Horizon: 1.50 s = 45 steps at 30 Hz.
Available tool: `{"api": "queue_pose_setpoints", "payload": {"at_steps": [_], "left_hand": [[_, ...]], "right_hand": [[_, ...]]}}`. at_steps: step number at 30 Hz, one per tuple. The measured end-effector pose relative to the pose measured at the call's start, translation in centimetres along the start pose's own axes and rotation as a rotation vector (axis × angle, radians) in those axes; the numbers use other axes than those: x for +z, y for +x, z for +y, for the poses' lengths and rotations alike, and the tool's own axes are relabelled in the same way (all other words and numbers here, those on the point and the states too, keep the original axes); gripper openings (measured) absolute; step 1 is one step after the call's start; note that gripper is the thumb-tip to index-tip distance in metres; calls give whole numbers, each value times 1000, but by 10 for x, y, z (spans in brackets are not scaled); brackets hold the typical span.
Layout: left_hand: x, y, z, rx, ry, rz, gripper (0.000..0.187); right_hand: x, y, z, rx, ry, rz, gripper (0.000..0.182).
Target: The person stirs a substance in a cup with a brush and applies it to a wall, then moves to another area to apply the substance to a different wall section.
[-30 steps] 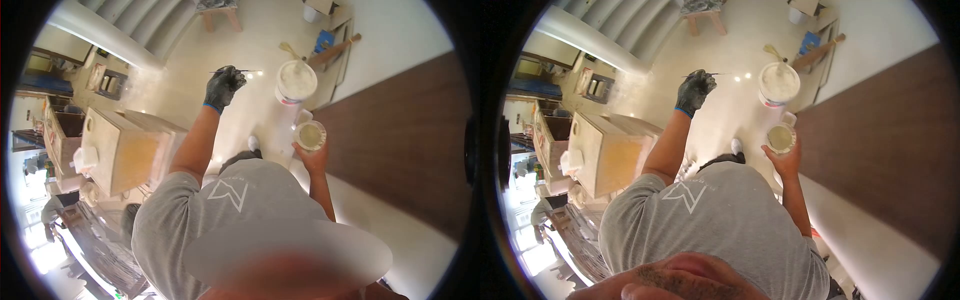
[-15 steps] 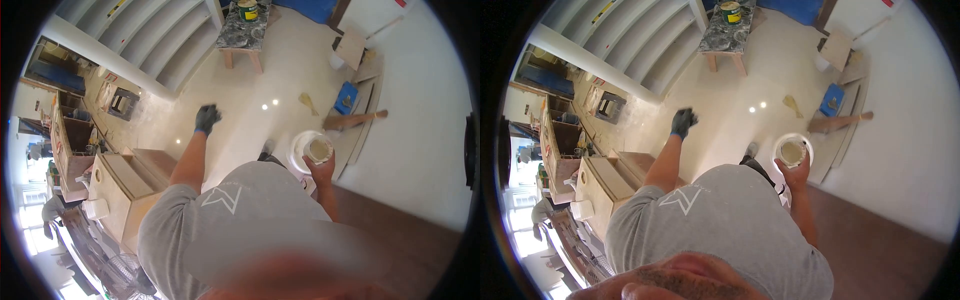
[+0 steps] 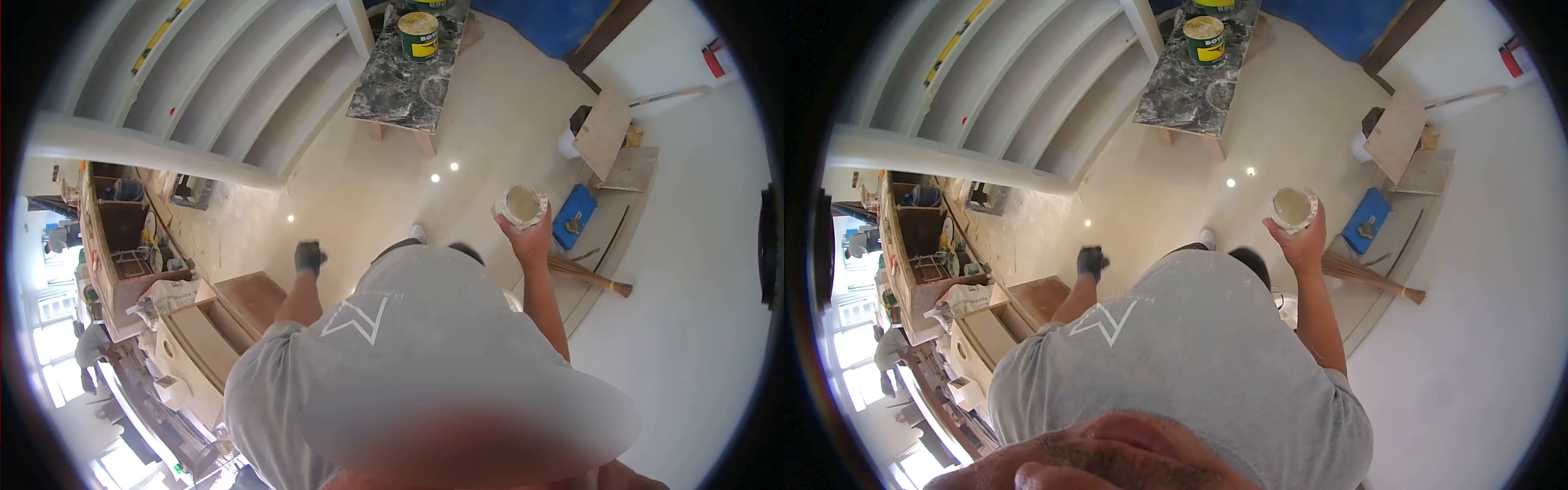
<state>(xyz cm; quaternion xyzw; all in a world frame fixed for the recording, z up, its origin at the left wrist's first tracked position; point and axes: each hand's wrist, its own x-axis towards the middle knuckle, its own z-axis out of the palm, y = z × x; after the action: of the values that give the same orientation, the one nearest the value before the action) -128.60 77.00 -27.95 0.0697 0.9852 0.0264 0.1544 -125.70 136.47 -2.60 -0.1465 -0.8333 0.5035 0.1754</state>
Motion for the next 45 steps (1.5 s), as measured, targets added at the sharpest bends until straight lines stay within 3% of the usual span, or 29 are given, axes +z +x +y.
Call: {"api": "queue_pose_setpoints", "payload": {"at_steps": [1,2,3,4,5,9,12,14,16,17,20,21,22,23,25,29,34,38,41,42,43,45], "left_hand": [[-11,53,15,-109,-156,-29,11],[-42,95,42,-198,-785,-45,4],[-81,135,74,-314,-1407,-5,10],[-90,186,81,-217,-1418,33,11],[-143,211,130,-354,-1616,182,14],[-218,322,168,-60,-1667,203,13],[-241,342,178,-305,-1454,354,14],[-246,337,170,-441,-1344,327,11],[-239,316,157,-592,-1396,447,12],[-212,306,124,-598,-1452,425,10],[-236,254,138,-822,-1219,461,15],[-236,240,137,-870,-1293,504,19],[-251,235,154,-1046,-1170,534,21],[-251,227,147,-1066,-1076,438,21],[-247,225,145,-1192,-1060,444,21],[-241,268,160,-1119,-1251,623,18],[-266,400,166,-898,-1286,736,11],[-378,523,128,-500,-914,750,22],[-532,592,126,-292,-749,662,25],[-596,604,130,-216,-429,461,29],[-627,620,121,-174,-528,429,28],[-670,641,107,-91,-717,344,26]], "right_hand": [[6,18,2,21,36,-2,88],[10,35,7,45,70,-9,88],[13,55,11,66,109,-13,88],[14,73,13,80,103,-29,88],[16,92,14,87,101,-40,88],[25,186,46,107,66,-69,90],[28,267,68,61,72,-124,90],[21,320,73,-1,62,-148,90],[13,370,76,-48,41,-173,90],[10,395,77,-65,25,-192,90],[5,465,70,-102,9,-251,90],[7,486,66,-115,13,-262,89],[12,502,65,-123,52,-252,86],[17,521,65,-137,36,-253,85],[33,555,69,-157,4,-256,84],[80,598,57,-118,193,-299,81],[143,661,36,-182,289,-370,78],[182,762,-26,-298,285,-437,82],[200,842,-101,-395,84,-431,85],[201,860,-134,-427,-17,-402,86],[204,881,-169,-473,-112,-364,86],[219,896,-209,-359,57,-346,88]]}}
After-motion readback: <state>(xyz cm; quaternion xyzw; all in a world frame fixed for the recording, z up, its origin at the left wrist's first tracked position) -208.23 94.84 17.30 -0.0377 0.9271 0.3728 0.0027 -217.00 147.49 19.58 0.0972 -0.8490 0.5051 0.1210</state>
